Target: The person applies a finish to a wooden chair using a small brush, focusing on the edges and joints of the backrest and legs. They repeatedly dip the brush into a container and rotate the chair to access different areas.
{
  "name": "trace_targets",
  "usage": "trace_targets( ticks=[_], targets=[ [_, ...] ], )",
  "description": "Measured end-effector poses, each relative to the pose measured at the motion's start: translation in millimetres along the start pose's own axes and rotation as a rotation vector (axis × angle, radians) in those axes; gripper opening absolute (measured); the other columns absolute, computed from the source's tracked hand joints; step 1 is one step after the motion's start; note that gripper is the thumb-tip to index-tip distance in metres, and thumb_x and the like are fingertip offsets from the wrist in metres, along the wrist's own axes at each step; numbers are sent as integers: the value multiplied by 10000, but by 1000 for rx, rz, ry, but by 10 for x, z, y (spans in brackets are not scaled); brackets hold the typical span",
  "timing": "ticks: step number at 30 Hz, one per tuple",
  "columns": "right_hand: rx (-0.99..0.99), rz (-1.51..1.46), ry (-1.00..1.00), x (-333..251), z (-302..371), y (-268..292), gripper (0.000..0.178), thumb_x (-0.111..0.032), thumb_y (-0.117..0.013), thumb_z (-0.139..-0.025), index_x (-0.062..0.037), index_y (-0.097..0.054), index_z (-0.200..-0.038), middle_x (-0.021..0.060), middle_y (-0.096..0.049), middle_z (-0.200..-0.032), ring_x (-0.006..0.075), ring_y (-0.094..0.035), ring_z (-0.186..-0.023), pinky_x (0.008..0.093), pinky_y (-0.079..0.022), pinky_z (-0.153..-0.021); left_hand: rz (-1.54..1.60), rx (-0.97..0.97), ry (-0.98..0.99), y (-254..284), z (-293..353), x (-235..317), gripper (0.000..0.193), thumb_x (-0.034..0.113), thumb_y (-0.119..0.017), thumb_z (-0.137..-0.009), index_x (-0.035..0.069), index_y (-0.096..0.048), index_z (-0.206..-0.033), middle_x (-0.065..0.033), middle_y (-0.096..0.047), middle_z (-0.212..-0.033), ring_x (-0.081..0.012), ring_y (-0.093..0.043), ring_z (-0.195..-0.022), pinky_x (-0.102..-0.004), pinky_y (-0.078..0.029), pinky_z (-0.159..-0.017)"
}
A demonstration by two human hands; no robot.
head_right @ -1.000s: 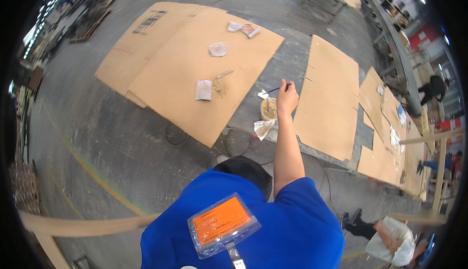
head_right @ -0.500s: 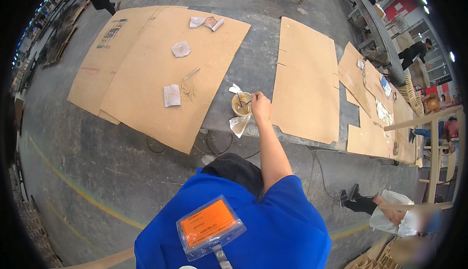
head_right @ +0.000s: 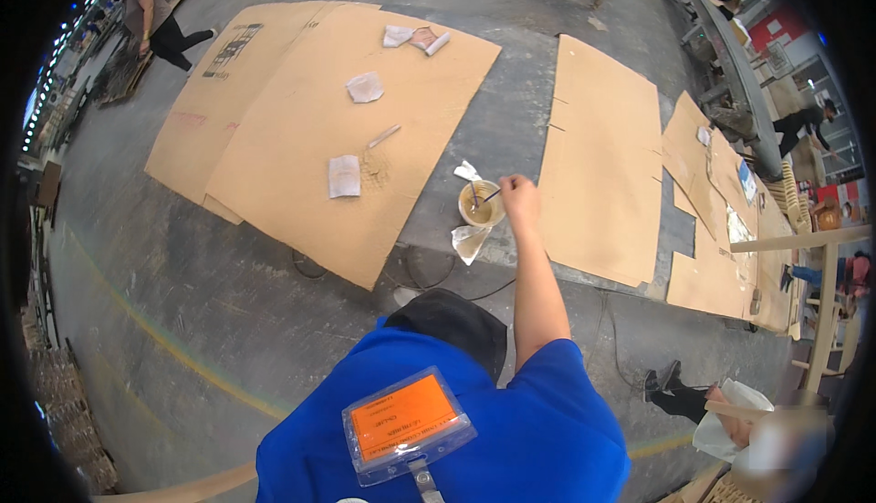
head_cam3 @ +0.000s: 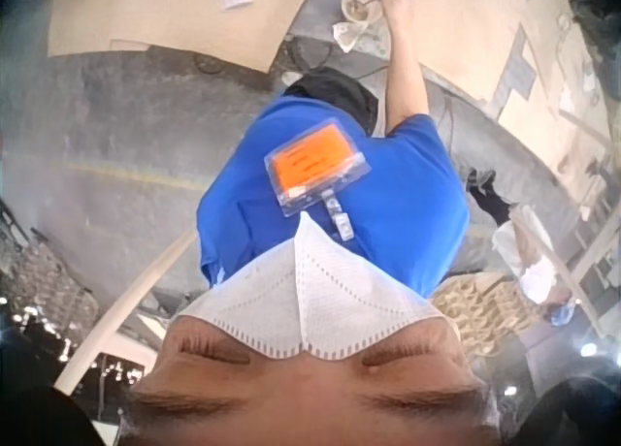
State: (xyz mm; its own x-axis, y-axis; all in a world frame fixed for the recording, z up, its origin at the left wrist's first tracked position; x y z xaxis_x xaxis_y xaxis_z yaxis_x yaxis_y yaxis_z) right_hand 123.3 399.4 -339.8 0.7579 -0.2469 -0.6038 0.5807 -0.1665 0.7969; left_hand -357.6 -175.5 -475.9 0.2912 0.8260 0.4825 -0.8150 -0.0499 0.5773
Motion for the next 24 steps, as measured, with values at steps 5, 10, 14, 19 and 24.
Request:
trace_targets(
  ticks=[5, 10, 14, 19, 24],
  targets=[
    [132, -521, -115, -386, -329, 117, 340, -360, -702, -1031, -49, -756, -905, 32, -699, -727, 147, -620, -607, 331, -495, -575, 17, 26, -1, -7, 29, -205, 487, 423, -652, -1022, -30, -760, -1161, -226, -788, -962, -371, -754, -912, -498, -568, -868],
    [-260, -944, -268, -1125, -196, -231, 315, -355, -668, -1069, -81, -691, -916, -32, -581, -698, 66, -488, -552, 249, -394, -502, 33, 45, 32, -67, 139, -254, 462, 411, -682, -1006, -25, -775, -1124, -227, -796, -977, -369, -759, -912, -495, -574, -858],
    [-199, -835, -268, -1107, -7, -206, 351, -366, -672, -1067, -78, -680, -865, -31, -557, -672, 71, -477, -549, 269, -374, -500, 27, 19, 36, -91, 177, -153, 431, 380, -673, -1019, -23, -773, -1135, -210, -801, -968, -352, -762, -905, -482, -574, -855],
    [79, -885, -307, 72, 411, 35, 409, -378, -638, -1066, -83, -633, -783, -33, -515, -641, 78, -466, -563, 306, -350, -521, -28, -47, 40, -70, 247, 116, 394, 342, -661, -1034, -19, -769, -1150, -190, -807, -957, -331, -765, -897, -467, -574, -852],
    [192, -758, -514, 1140, 897, -359, 363, -336, -586, -1076, -69, -653, -840, 4, -574, -666, 97, -482, -527, 309, -379, -482, -42, -45, 10, 137, 281, 436, 358, 303, -649, -1050, -15, -766, -1165, -170, -814, -946, -309, -769, -889, -451, -574, -849]
  ],
)
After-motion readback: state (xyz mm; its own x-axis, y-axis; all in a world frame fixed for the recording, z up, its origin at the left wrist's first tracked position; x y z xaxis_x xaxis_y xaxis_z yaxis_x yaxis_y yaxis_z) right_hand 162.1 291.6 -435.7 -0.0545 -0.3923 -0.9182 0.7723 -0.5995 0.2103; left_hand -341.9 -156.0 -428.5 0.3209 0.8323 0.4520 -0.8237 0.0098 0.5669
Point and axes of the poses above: each hand's wrist, its own z-axis away from the middle knuckle, its own y-axis out of the back of the hand, x = y × z, the point moved 2 cm from there along -z, towards the middle knuckle
